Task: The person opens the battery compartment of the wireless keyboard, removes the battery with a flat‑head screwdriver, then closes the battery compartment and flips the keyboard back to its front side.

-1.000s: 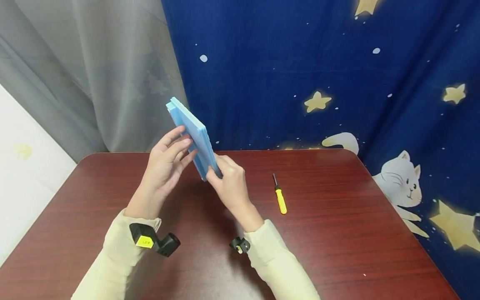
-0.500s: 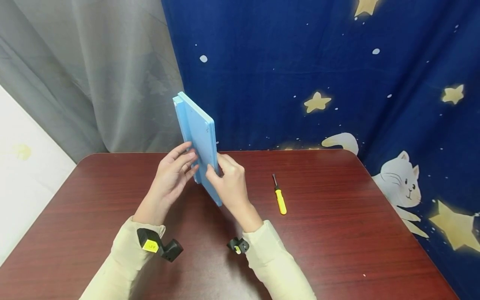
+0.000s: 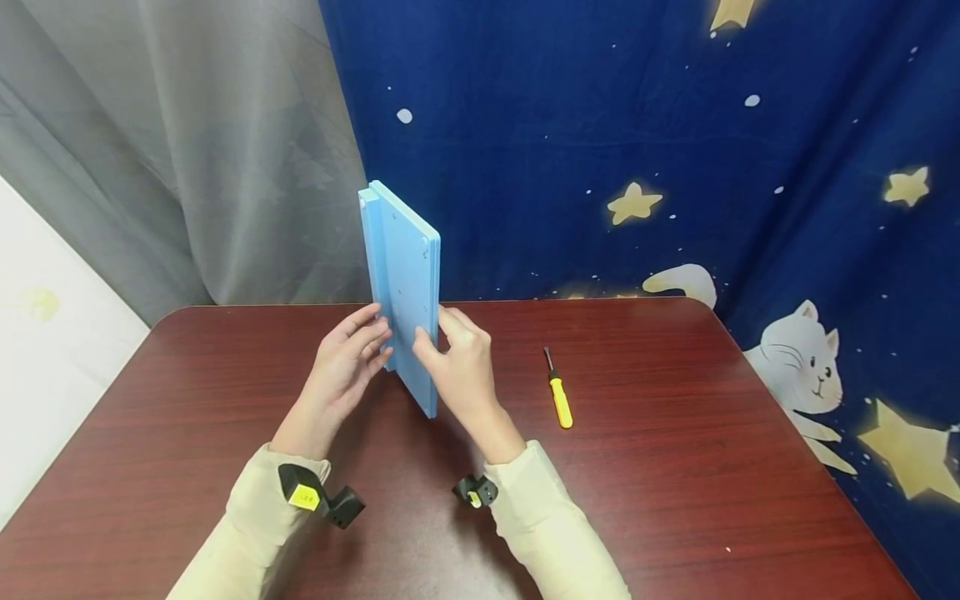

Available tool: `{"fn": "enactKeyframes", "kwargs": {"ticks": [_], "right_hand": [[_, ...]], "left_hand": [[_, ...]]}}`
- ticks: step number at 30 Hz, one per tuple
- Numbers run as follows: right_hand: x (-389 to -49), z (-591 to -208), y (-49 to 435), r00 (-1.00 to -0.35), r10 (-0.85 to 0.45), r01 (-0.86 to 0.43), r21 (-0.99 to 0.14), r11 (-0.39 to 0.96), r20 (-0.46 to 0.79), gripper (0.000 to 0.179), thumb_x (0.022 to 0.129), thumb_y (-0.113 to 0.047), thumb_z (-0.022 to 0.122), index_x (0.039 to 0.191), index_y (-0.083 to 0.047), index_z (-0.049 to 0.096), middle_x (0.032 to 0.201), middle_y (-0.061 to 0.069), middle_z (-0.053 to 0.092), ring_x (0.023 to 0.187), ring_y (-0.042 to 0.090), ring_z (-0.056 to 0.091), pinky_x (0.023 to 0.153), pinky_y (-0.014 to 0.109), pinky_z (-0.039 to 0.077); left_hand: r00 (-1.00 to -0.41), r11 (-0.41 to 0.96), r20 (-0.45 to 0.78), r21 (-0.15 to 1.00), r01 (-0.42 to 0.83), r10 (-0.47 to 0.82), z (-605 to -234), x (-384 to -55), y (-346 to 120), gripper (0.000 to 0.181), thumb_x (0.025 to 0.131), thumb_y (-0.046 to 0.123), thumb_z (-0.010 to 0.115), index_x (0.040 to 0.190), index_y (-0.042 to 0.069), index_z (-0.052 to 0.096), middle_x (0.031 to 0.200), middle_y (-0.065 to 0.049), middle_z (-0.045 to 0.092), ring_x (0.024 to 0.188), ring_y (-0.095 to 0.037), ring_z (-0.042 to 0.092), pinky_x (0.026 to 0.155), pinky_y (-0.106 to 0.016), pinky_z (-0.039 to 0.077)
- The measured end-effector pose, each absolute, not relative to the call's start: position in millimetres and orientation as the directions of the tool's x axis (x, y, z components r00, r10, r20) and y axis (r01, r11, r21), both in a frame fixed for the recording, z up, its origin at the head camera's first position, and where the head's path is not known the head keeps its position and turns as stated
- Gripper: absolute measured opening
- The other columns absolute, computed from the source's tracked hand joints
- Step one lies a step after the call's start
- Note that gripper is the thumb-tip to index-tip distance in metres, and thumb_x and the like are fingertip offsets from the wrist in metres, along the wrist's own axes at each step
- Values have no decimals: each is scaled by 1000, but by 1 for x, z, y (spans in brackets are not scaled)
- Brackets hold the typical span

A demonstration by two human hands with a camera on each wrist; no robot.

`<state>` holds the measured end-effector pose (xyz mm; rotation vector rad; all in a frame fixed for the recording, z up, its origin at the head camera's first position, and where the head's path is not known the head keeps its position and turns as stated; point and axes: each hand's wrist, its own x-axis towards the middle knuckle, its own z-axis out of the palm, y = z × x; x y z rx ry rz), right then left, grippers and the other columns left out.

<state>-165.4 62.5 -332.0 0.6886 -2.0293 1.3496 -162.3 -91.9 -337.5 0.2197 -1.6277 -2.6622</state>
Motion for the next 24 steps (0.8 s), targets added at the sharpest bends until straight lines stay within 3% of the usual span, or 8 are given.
{"fn": "enactKeyframes", "kwargs": {"ticks": [10, 18, 24], "right_hand": [[-169, -333, 65, -678, -61, -701, -619, 355, 733, 23, 84, -7, 63, 106, -1, 67, 98, 10, 67, 88, 14, 63, 57, 25, 52], [-171, -330, 67, -660, -27, -704, -605, 370, 751, 22, 83, -6, 65, 103, -1, 68, 96, 9, 67, 90, 15, 62, 69, 32, 51], [-172, -330, 68, -660, -8, -701, -611, 368, 752, 19, 84, -8, 64, 101, -2, 68, 94, 8, 68, 87, 14, 62, 67, 33, 52]], "left_hand": [[-977, -376, -173, 920, -115, -124, -370, -165, -96, 41, 90, 4, 53, 131, 4, 45, 106, -3, 51, 98, -18, 52, 86, -33, 43], [-951, -382, -254, 908, -172, -176, -393, -168, -93, 41, 88, 2, 54, 129, 5, 48, 102, -1, 52, 93, -13, 53, 89, -38, 41], [-932, -386, -293, 902, -195, -213, -404, -170, -92, 41, 87, 3, 54, 128, 5, 49, 102, -1, 51, 98, -19, 51, 88, -38, 41]]}}
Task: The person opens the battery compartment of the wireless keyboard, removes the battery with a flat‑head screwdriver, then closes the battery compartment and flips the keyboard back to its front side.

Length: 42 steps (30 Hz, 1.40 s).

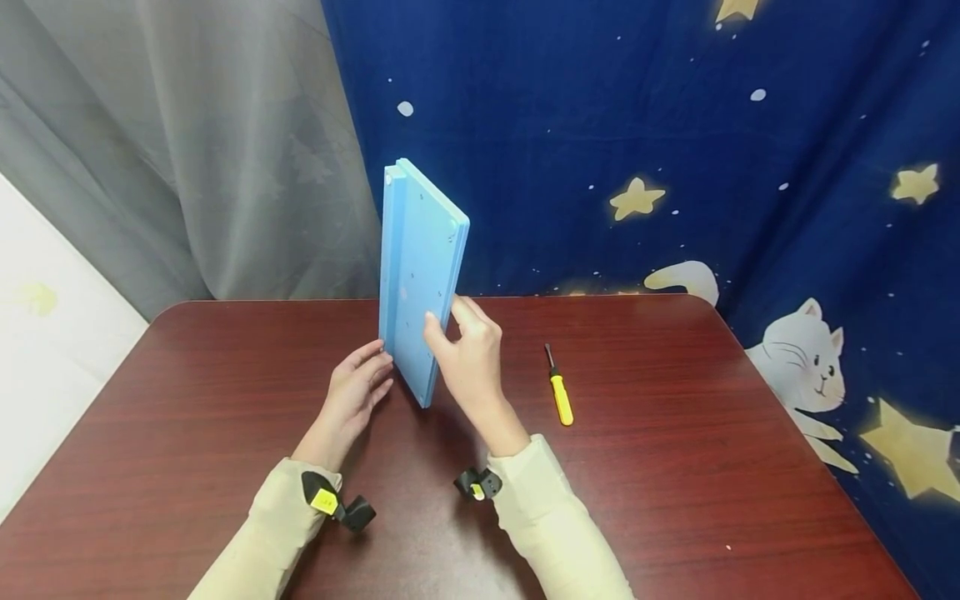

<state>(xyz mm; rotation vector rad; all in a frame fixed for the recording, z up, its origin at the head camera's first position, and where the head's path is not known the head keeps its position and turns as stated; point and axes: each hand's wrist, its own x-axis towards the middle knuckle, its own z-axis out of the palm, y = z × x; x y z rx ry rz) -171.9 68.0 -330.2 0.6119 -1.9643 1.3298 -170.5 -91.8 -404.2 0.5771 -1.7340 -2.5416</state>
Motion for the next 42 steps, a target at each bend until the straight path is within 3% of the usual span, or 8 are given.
{"fn": "enactKeyframes", "kwargs": {"ticks": [5, 11, 20, 25, 31, 42], "right_hand": [[-172, -330, 70, -664, 29, -689, -627, 362, 747, 16, 85, -10, 63, 98, -2, 69, 90, 7, 67, 83, 12, 60, 68, 29, 50], [-171, -330, 73, -711, 96, -645, -701, 304, 696, 20, 85, -11, 64, 103, -2, 68, 97, 8, 67, 90, 15, 60, 72, 36, 51], [-160, -320, 71, -763, 145, -585, -767, 264, 631, 21, 84, 0, 62, 103, 7, 65, 100, 18, 65, 94, 26, 60, 78, 39, 49], [-148, -302, 69, -792, 153, -556, -801, 220, 591, 20, 84, 4, 59, 103, 11, 62, 98, 22, 65, 90, 28, 62, 72, 35, 51], [-152, -300, 70, -836, 134, -528, -847, 66, 532, 22, 86, 3, 58, 106, 12, 60, 98, 24, 64, 84, 33, 65, 61, 30, 52], [-158, -304, 72, -887, 173, -449, -888, -101, 429, 23, 88, 4, 55, 108, 15, 56, 99, 28, 62, 85, 31, 64, 62, 35, 52]], "left_hand": [[-924, -372, -291, 909, -187, -247, -408, -169, -92, 39, 86, 2, 55, 125, 4, 49, 95, 1, 52, 97, -21, 52, 85, -36, 43], [-925, -358, -266, 920, -159, -271, -409, -166, -90, 36, 86, 2, 56, 122, 2, 50, 91, 2, 53, 83, -8, 55, 82, -34, 45], [-922, -373, -284, 911, -174, -264, -412, -165, -91, 37, 86, 1, 54, 123, 2, 51, 107, -5, 53, 87, -8, 54, 86, -37, 43], [-935, -437, -281, 884, -166, -215, -412, -164, -94, 39, 88, 3, 52, 126, 5, 48, 111, -7, 51, 96, -16, 53, 83, -35, 44], [-963, -580, -245, 803, -137, -112, -413, -165, -101, 27, 93, 4, 48, 118, 13, 46, 115, -8, 46, 88, -15, 58, 72, -31, 47], [-990, -746, -125, 653, -133, 67, -407, -158, -108, 28, 99, 6, 32, 119, 26, 36, 127, -7, 34, 95, -16, 52, 73, -29, 45]]}}
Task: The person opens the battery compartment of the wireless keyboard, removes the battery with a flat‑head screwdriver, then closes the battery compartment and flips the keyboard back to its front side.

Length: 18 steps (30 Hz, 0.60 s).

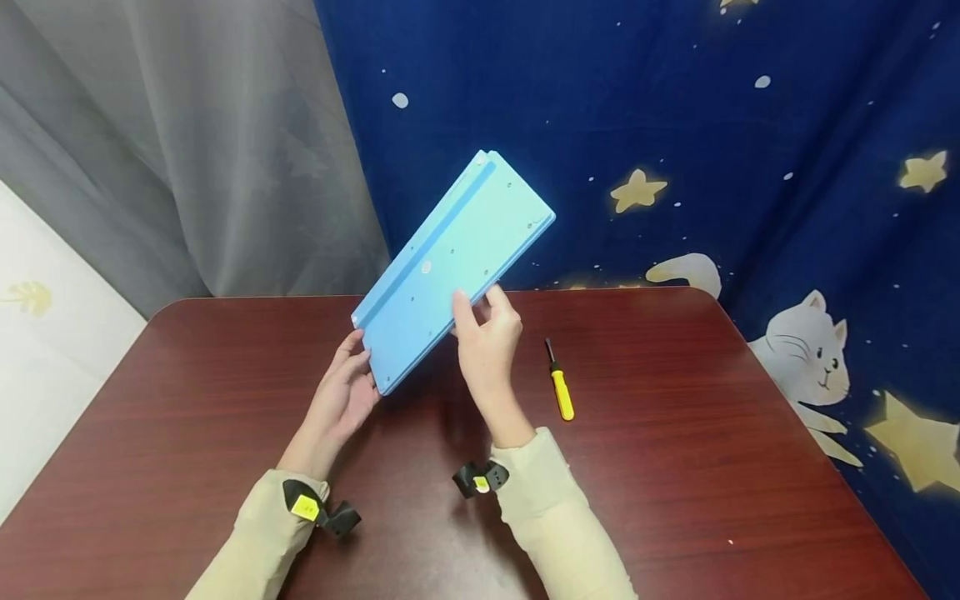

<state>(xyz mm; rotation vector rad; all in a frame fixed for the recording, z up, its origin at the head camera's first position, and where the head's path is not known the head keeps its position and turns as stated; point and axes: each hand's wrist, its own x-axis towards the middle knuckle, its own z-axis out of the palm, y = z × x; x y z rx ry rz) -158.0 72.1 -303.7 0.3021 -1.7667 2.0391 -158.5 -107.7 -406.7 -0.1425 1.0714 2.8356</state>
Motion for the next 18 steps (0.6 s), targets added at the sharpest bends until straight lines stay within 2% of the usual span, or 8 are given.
{"fn": "enactKeyframes", "kwargs": {"ticks": [8, 14, 18], "right_hand": [[-157, -310, 71, -891, 167, -445, -887, -125, 423, 25, 89, 2, 54, 111, 15, 55, 98, 29, 61, 85, 35, 63, 64, 35, 52], [-162, -322, 69, -906, 129, -419, -899, -130, 403, 25, 89, 1, 56, 110, 14, 55, 97, 28, 62, 80, 29, 64, 62, 38, 52], [-171, -337, 70, -920, 88, -393, -904, -170, 383, 27, 89, -5, 59, 111, 10, 56, 97, 26, 63, 77, 20, 65, 59, 37, 52]], "left_hand": [[-984, -805, -179, 582, -118, 15, -392, -151, -106, 46, 97, -4, 24, 137, 19, 23, 146, -6, 21, 126, -17, 31, 91, -31, 38], [-975, -788, -211, 612, -73, -73, -389, -147, -110, 50, 96, -7, 22, 141, 13, 19, 146, -11, 21, 129, -18, 28, 102, -32, 27], [-965, -781, -232, 622, -52, -120, -391, -144, -117, 50, 96, -8, 22, 141, 13, 21, 145, -12, 22, 128, -18, 29, 101, -31, 28]]}}
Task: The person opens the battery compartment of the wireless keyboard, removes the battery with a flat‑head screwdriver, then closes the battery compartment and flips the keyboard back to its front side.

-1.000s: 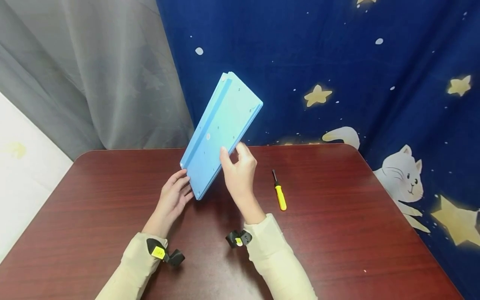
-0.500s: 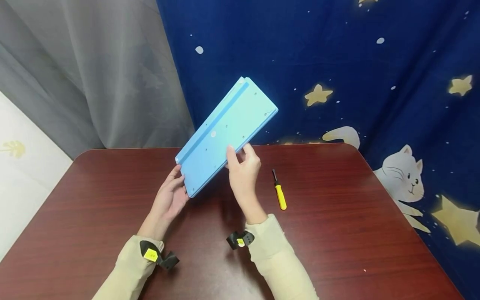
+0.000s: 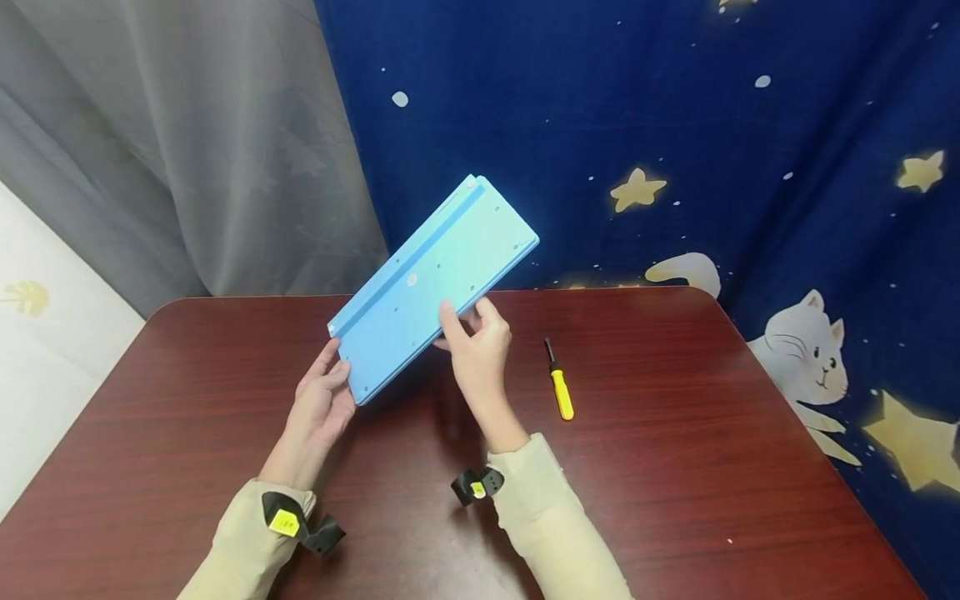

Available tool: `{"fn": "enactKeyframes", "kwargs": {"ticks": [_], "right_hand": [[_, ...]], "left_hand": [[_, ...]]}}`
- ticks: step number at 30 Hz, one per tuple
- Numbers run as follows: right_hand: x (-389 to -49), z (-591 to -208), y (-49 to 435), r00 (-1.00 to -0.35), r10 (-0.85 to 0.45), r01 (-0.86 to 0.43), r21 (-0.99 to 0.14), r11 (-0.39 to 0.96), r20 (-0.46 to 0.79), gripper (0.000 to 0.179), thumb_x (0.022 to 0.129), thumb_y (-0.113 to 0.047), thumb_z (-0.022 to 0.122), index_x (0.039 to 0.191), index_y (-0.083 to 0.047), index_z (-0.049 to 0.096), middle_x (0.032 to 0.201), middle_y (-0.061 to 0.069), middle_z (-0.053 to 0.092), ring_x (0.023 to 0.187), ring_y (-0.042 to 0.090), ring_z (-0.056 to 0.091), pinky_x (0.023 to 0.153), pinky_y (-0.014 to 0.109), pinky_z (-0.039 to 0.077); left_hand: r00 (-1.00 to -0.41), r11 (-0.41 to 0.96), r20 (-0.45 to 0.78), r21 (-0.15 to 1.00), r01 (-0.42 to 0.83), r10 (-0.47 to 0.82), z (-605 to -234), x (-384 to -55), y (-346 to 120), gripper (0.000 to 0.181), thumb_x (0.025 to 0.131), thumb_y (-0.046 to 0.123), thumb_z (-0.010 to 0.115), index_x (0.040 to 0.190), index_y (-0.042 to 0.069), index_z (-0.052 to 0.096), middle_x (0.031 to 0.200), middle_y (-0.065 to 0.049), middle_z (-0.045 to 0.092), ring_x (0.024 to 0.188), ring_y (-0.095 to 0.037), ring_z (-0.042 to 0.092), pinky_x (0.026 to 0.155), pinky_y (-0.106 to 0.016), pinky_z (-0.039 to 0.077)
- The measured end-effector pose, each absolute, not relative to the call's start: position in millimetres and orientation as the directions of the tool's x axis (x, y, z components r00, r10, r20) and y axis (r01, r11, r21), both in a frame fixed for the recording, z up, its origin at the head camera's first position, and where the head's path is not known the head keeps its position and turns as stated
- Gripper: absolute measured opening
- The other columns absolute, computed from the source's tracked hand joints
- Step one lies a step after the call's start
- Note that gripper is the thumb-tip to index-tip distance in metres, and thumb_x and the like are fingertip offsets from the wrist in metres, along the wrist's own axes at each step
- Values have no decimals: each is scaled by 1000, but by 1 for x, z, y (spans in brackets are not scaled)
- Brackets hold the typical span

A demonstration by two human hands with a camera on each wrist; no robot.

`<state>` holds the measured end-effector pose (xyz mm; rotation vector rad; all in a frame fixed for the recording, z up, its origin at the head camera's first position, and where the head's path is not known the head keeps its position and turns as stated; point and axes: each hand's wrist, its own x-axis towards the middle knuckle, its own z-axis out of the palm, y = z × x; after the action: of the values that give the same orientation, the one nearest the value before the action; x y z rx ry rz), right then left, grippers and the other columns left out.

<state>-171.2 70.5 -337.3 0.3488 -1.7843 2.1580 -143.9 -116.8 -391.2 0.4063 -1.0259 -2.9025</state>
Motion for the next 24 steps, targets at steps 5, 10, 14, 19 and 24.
{"fn": "enactKeyframes", "kwargs": {"ticks": [5, 10, 14, 19, 24], "right_hand": [[-177, -344, 79, -918, 82, -397, -903, -166, 389, 26, 89, -11, 61, 106, 8, 59, 91, 22, 63, 78, 19, 66, 60, 38, 52], [-180, -345, 88, -918, 85, -397, -906, -150, 388, 25, 88, -11, 61, 104, 8, 59, 88, 20, 62, 78, 19, 65, 63, 39, 52], [-182, -343, 95, -917, 103, -398, -904, -159, 386, 25, 88, -8, 61, 105, 10, 58, 85, 16, 62, 76, 18, 65, 64, 39, 52], [-185, -342, 105, -923, 129, -382, -904, -191, 363, 25, 87, -4, 61, 107, 11, 58, 81, 10, 61, 73, 16, 63, 63, 43, 51], [-209, -370, 120, -910, 120, -415, -882, -225, 397, 28, 84, -8, 66, 105, 9, 60, 83, 18, 61, 74, 22, 62, 61, 46, 51]], "left_hand": [[-957, -765, -253, 642, -55, -144, -397, -145, -123, 50, 96, -7, 22, 141, 14, 21, 145, -12, 22, 127, -18, 30, 98, -30, 30], [-959, -753, -241, 657, -48, -150, -400, -147, -128, 50, 96, -7, 22, 141, 13, 22, 145, -13, 22, 127, -17, 29, 98, -29, 30], [-959, -724, -231, 689, -40, -166, -401, -144, -132, 47, 96, -7, 24, 138, 13, 27, 142, -12, 26, 125, -16, 31, 96, -28, 31], [-955, -700, -227, 714, -31, -189, -401, -140, -140, 44, 95, -8, 26, 132, 15, 35, 137, -12, 31, 122, -16, 33, 95, -29, 31], [-952, -693, -237, 720, -38, -195, -400, -137, -145, 43, 95, -8, 26, 129, 16, 37, 134, -11, 34, 122, -15, 33, 96, -30, 31]]}}
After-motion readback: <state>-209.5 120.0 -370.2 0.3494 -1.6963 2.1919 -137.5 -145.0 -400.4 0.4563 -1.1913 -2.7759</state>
